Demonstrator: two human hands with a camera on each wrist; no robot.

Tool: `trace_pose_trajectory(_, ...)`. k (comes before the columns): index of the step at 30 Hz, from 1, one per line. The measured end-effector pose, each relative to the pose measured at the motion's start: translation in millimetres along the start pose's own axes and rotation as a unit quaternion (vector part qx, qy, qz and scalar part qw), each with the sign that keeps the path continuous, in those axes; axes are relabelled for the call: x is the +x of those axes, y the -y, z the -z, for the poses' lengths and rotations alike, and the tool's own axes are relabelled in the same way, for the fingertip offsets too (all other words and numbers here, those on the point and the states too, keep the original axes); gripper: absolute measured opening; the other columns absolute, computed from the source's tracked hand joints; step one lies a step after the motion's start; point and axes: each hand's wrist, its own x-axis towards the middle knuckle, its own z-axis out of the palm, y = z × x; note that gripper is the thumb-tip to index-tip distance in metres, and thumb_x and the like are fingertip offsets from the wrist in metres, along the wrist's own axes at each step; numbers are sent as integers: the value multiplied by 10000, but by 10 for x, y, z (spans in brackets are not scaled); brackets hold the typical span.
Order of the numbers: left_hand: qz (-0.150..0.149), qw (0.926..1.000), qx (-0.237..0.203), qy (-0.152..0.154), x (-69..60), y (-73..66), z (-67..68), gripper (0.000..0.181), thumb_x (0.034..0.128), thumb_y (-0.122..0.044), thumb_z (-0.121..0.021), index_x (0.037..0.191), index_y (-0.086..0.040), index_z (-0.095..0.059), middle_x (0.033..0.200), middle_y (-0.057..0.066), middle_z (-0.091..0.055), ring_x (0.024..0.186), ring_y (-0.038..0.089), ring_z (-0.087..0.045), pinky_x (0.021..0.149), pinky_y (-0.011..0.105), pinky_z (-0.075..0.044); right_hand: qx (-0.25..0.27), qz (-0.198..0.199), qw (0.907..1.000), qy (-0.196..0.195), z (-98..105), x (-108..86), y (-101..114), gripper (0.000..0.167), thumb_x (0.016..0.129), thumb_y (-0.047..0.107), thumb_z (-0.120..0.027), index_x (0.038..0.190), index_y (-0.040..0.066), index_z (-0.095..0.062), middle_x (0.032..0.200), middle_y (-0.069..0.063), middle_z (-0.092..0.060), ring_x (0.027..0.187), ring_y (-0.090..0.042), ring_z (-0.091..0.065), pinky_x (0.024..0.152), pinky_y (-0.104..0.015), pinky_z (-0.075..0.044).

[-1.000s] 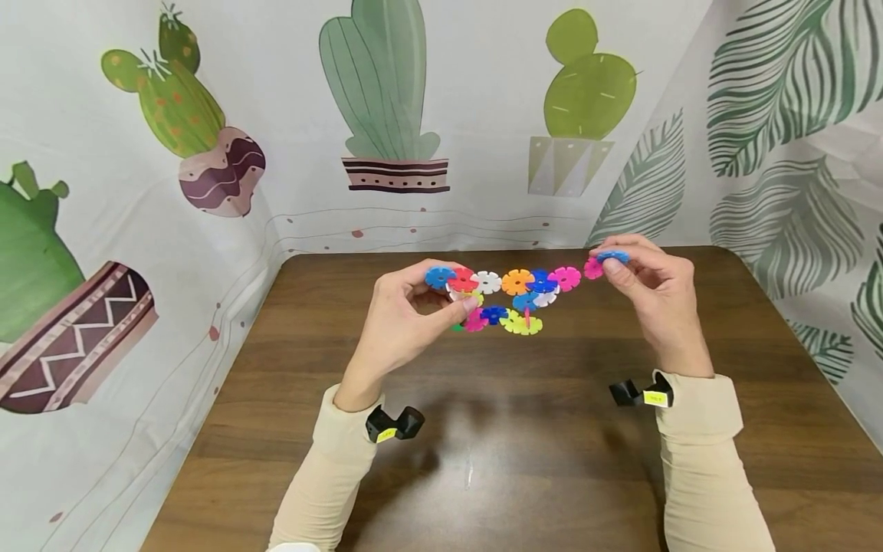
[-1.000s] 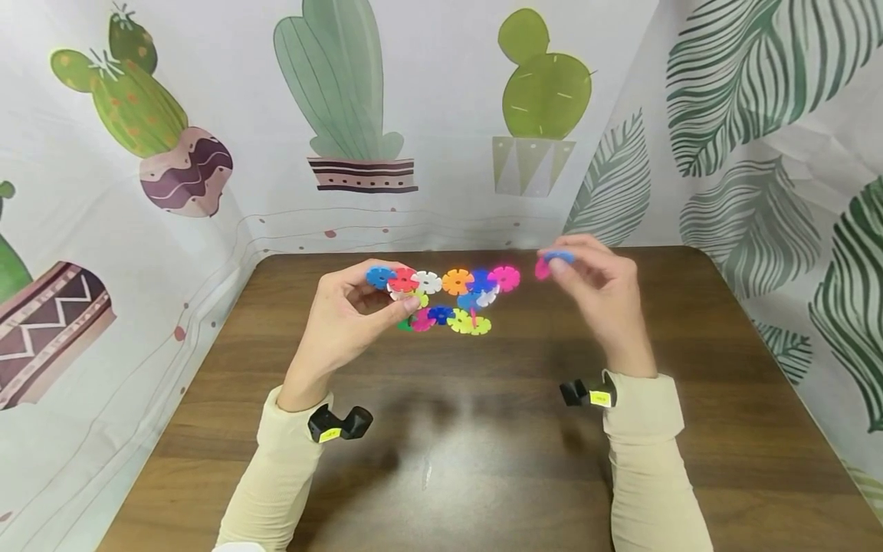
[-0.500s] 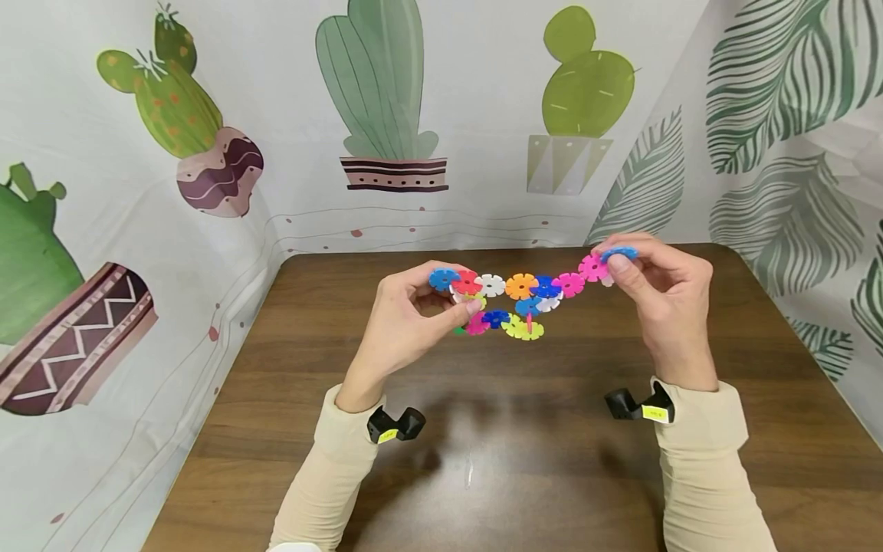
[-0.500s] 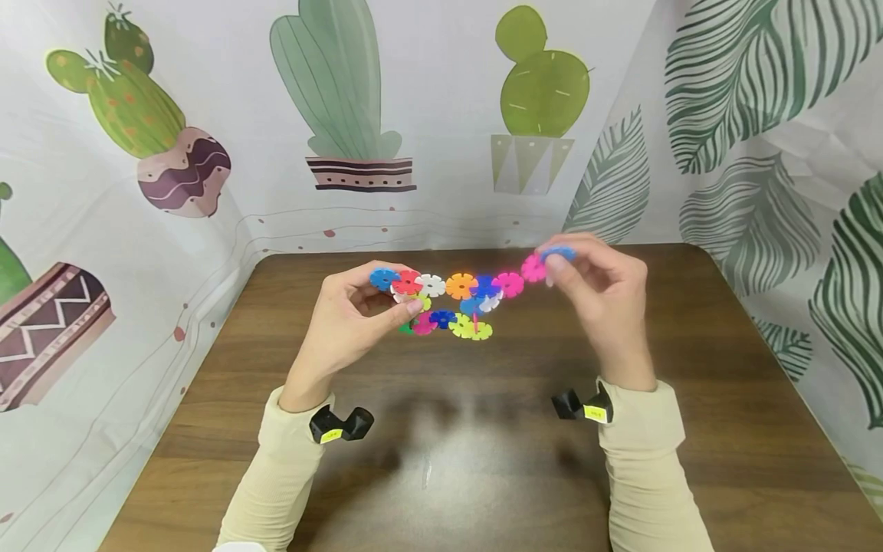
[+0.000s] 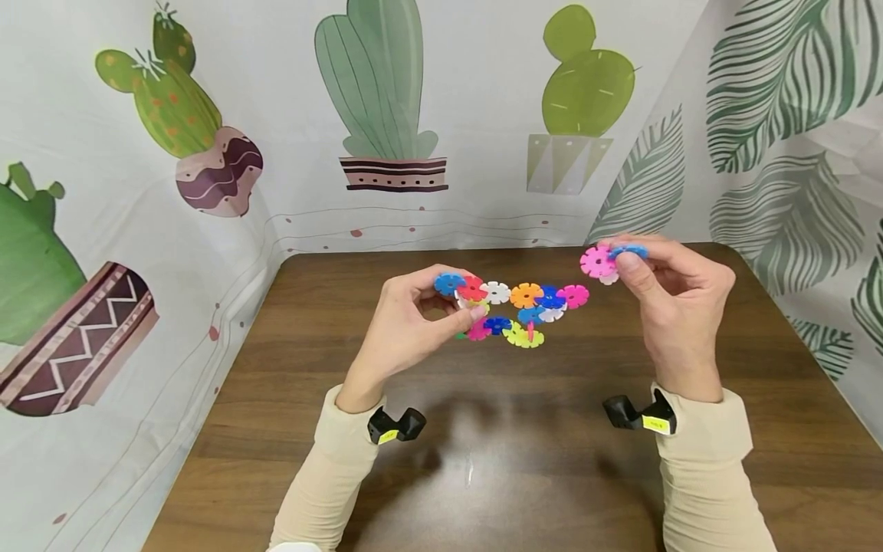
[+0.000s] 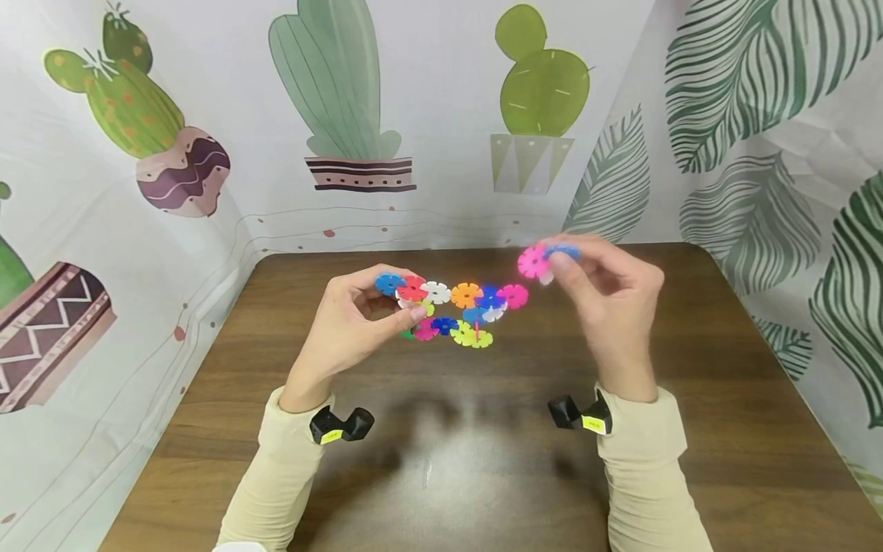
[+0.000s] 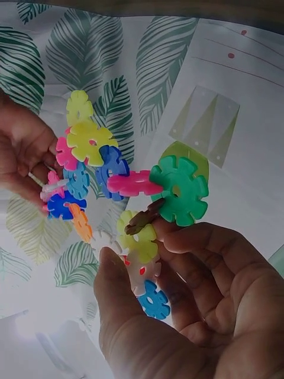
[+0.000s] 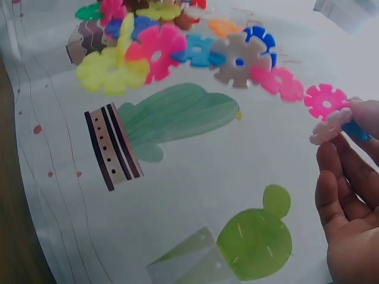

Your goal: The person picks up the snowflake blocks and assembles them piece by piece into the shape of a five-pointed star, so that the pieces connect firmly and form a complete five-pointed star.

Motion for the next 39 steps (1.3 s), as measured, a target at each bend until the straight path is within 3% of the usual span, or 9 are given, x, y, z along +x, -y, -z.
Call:
trace_pose_trajectory(9, -118, 9998, 68, 138, 1, 9, -48, 243, 888, -188, -893, 1098, -212, -771, 897, -72, -741, 747, 154, -685, 710, 344, -634, -219, -102, 9983, 528, -114, -111, 73, 143, 873, -197, -727, 998, -263, -706, 952, -179, -816, 883, -260, -737, 746, -244, -620)
trace_pose_trajectory(13, -156, 9997, 69, 178, 0, 8, -65, 230, 888, -195, -896, 1078, -212, -768, 888, -72, -735, 741, 146, -675, 703, 364, -633, -432, -73, 9961, 767, -159, -144, 56, 131, 878, -178, -738, 996, -234, -727, 968, -149, -821, 902, -240, -738, 767, -226, -628)
trace_pose_trajectory(20, -220, 9995, 96, 217, -8, 5, -74, 240, 884, -179, -897, 1084, -193, -766, 898, -66, -737, 747, 138, -665, 696, 309, -624, -864, 10, 9909, 1028, -218, -168, 7, 106, 876, -160, -746, 979, -174, -768, 984, -107, -832, 945, -225, -741, 830, -226, -624)
trace_pose_trajectory(26, -263, 9995, 138, 142, -12, -8, -95, 228, 880, -169, -896, 1064, -194, -763, 883, -64, -732, 741, 140, -648, 686, 271, -605, -907, 6, 9895, 1126, -243, -188, -29, 101, 869, -174, -744, 966, -165, -772, 976, -108, -827, 946, -213, -738, 818, -223, -620)
trace_pose_trajectory(32, -94, 9999, 112, -37, 3, -2, -170, 190, 881, -155, -869, 1028, -165, -748, 871, -24, -728, 754, 140, -650, 707, 258, -596, -1049, 28, 9872, 1198, -255, -208, -52, 113, 869, -168, -751, 977, -150, -778, 984, -90, -824, 950, -195, -742, 792, -207, -616)
trace_pose_trajectory(39, 256, 9991, -343, -52, 15, 11, -186, 143, 881, -134, -847, 980, -141, -744, 894, 16, -745, 755, 156, -695, 700, 279, -603, -1117, 92, 9857, 1261, -287, -224, -67, 108, 868, -158, -762, 970, -131, -787, 976, -75, -822, 937, -181, -746, 783, -201, -616)
